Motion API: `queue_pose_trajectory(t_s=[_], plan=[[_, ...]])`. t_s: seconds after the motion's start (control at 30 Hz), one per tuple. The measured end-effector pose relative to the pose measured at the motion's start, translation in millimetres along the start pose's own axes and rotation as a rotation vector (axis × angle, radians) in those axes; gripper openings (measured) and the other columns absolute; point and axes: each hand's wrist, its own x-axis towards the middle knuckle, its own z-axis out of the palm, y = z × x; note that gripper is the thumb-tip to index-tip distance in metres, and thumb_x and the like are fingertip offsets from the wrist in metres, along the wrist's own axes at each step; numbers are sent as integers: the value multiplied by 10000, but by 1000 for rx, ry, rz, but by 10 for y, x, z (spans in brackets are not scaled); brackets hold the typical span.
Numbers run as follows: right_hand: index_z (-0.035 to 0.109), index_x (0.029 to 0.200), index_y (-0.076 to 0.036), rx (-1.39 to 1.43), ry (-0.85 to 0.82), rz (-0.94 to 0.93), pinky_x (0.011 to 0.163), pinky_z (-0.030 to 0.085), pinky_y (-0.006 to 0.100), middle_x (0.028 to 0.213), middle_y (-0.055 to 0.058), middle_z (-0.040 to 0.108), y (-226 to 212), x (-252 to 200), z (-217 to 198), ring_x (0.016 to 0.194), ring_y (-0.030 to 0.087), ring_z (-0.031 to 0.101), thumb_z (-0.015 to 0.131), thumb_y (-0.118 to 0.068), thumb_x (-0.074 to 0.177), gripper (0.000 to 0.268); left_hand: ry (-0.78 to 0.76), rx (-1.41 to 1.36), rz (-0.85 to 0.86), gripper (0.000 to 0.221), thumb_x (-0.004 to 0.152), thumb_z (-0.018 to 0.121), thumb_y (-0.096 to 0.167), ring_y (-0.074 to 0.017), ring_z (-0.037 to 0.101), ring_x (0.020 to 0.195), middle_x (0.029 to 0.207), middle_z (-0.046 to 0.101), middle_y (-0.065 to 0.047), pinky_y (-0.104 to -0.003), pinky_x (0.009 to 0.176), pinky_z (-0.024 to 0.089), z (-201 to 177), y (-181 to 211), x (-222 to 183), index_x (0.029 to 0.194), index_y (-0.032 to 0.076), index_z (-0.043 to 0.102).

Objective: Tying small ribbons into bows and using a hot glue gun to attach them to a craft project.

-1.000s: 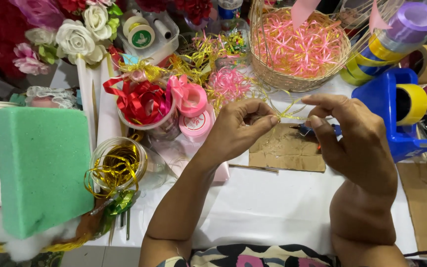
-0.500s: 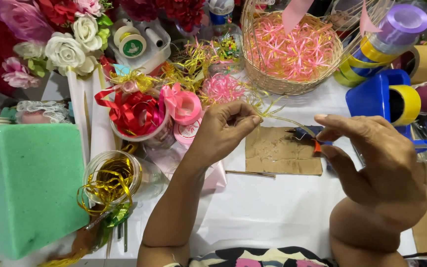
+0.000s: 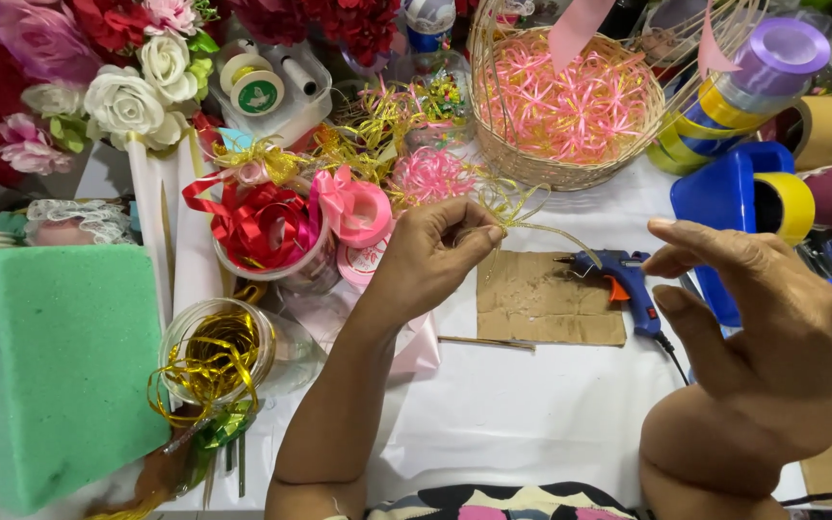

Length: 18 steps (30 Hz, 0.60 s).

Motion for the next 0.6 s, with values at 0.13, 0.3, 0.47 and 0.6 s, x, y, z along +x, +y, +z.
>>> queue_pose_trajectory(t_s=[0.13, 0.3, 0.47, 0.6], plan=[[598, 1395, 12, 15, -3, -3, 1037, 503, 416, 1088, 110, 728, 13, -9, -9, 1059, 259, 693, 639, -41, 997, 404, 7, 12, -13, 132, 931, 678, 211, -40, 398, 640, 683, 511, 83, -227, 593, 336, 10, -49, 8, 835, 122, 697], [622, 1361, 20, 18, 8, -42, 1000, 497, 408, 1111, 129, 722, 50, 82, 77, 1026, 273, 690, 579, -132, 1045, 353, -4, 34, -24, 151, 930, 676, 226, -44, 418, 637, 693, 531, 77, -236, 594, 358, 37, -59, 13, 826, 119, 695], [641, 1371, 54, -73, 84, -106, 1035, 479, 512, 1261, 284, 637, 124, 183, 256, 1158, 436, 621, 626, -105, 1081, 331, -29, 28, -15, 140, 929, 696, 222, -35, 412, 635, 690, 539, 86, -228, 580, 342, 49, -67, -13, 838, 120, 722], [638, 1383, 25, -86, 48, -94, 1076, 448, 532, 1312, 263, 630, 95, 255, 325, 1218, 431, 583, 621, -125, 1068, 349, -41, 82, 53, 141, 909, 718, 228, -59, 464, 667, 754, 606, 54, -251, 613, 383, 67, -60, -34, 843, 104, 731]])
